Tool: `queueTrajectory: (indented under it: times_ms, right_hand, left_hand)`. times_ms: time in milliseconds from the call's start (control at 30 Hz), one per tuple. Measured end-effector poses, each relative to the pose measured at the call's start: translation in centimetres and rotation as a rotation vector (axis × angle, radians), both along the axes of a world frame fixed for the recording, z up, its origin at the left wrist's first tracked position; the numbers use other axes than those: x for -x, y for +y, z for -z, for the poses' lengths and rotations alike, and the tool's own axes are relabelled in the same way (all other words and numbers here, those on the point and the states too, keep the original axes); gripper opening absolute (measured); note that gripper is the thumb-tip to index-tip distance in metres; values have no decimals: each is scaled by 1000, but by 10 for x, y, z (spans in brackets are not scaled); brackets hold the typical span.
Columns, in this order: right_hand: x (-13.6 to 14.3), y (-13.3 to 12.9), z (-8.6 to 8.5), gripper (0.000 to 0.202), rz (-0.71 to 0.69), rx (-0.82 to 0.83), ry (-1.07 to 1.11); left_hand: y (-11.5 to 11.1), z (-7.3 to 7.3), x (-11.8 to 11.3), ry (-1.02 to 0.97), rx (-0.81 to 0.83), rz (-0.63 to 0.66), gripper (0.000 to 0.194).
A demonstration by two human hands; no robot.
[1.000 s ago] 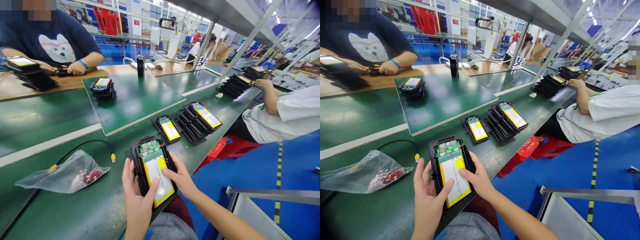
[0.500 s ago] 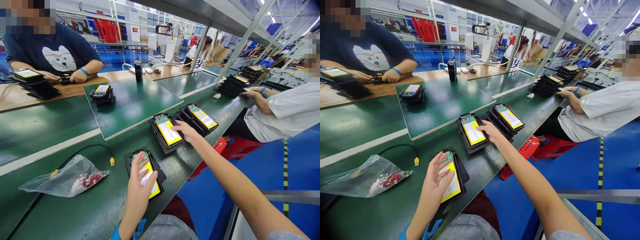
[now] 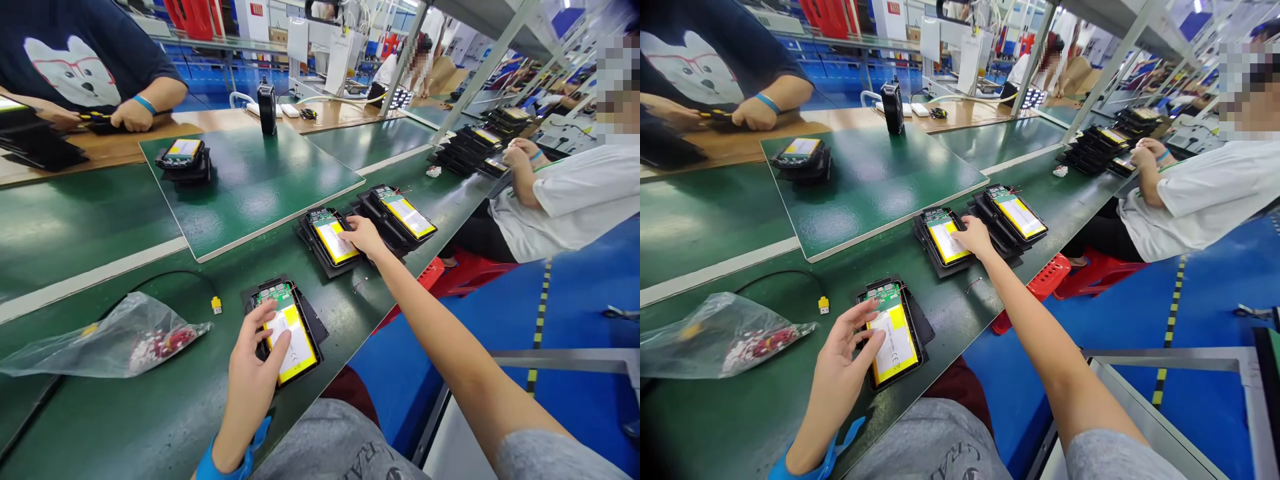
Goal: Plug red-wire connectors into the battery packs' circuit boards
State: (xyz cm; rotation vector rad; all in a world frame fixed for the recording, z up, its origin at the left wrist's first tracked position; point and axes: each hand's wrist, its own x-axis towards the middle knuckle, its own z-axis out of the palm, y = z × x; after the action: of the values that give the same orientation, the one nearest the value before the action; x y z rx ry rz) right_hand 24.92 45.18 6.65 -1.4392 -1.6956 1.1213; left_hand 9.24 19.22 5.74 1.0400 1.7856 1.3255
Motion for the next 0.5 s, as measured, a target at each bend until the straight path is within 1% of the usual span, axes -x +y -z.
queueTrajectory:
  times_ms: [67, 100, 133, 200, 233, 267, 333, 400, 500]
  right_hand:
    - [-1, -12, -3, 47, 8, -100, -70]
    - [-3, -21, -5, 47, -3, -190, -115]
    - [-7, -32, -5, 44, -21, -310, -173]
    - [-21, -57, -3, 30, -87, -597, -334]
    - [-30, -69, 0, 23, -140, -703, -433]
    - [-40, -79, 5, 17, -211, -755, -540]
    - [-60, -92, 16, 14, -363, -713, -751]
    - [-75, -94, 28, 12, -466, -628, -888]
    - [-86, -84, 42, 10, -516, -565, -901]
  left_hand:
    - [-2, 1, 2, 7, 5, 2, 39]
    - [-4, 2, 3, 9, 10, -1, 39]
    - [-6, 3, 5, 12, 20, -7, 39]
    - [-11, 6, 9, 23, 58, -34, 41]
    - [-14, 8, 12, 34, 75, -52, 41]
    - [-17, 10, 14, 45, 84, -68, 41]
    - [-22, 14, 16, 77, 72, -100, 40]
    - [-26, 19, 17, 123, 41, -123, 37]
    - [-29, 21, 15, 203, 7, -134, 34]
